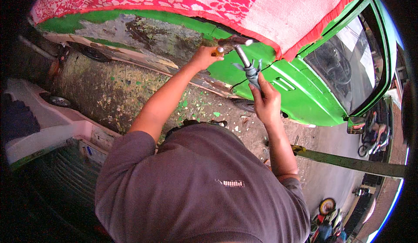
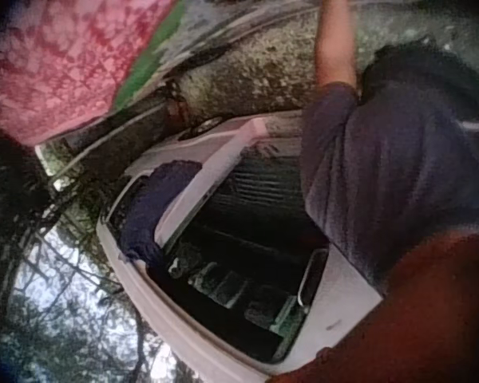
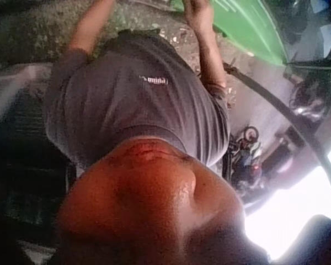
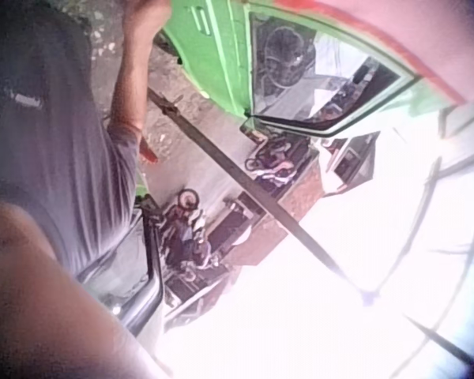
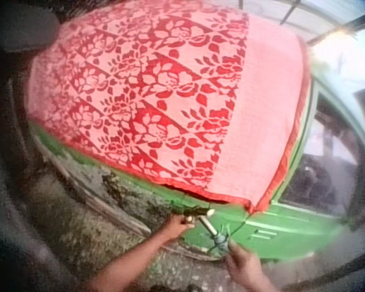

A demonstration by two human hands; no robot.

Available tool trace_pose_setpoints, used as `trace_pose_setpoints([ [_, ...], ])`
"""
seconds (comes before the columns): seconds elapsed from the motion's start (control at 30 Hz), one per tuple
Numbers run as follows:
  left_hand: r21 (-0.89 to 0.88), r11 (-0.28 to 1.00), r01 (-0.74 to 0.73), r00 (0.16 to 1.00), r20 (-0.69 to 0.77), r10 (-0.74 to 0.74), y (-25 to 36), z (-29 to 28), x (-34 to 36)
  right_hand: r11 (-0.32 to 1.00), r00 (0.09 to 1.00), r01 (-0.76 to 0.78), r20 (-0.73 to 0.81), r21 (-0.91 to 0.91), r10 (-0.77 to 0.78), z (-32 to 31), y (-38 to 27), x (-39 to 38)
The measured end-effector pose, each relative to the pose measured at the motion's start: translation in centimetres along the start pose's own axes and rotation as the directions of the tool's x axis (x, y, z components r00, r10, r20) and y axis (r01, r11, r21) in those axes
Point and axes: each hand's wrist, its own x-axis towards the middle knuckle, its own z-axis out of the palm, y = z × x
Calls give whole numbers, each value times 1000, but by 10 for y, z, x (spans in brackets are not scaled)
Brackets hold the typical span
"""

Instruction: The person uses a hammer and a small metal tool to repeatedly tap and pry at a damaged area on the green car's front fender. A red patterned cloth covers the hood to protect the paint. The person works on the same spot for the duration of the clip.

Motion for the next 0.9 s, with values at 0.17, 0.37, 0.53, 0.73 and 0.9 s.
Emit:
trace_pose_setpoints([
  [0.17,247,969,32,999,14,-37,22,5,0,976,981,-22,185,-215,63,1,18,1],
  [0.37,4,990,141,990,-30,-141,0,5,-9,988,978,-146,158,40,138,-14,22,-2],
  [0.53,-170,981,94,992,-72,-108,21,-8,-8,986,994,-104,38,133,100,-24,46,4],
  [0.73,-271,957,107,987,-87,-135,9,-5,-28,962,967,-230,143,145,209,-29,63,9],
  [0.9,-148,988,40,997,-52,-48,17,-6,-39,956,958,-230,215,180,190,-24,70,18],
])
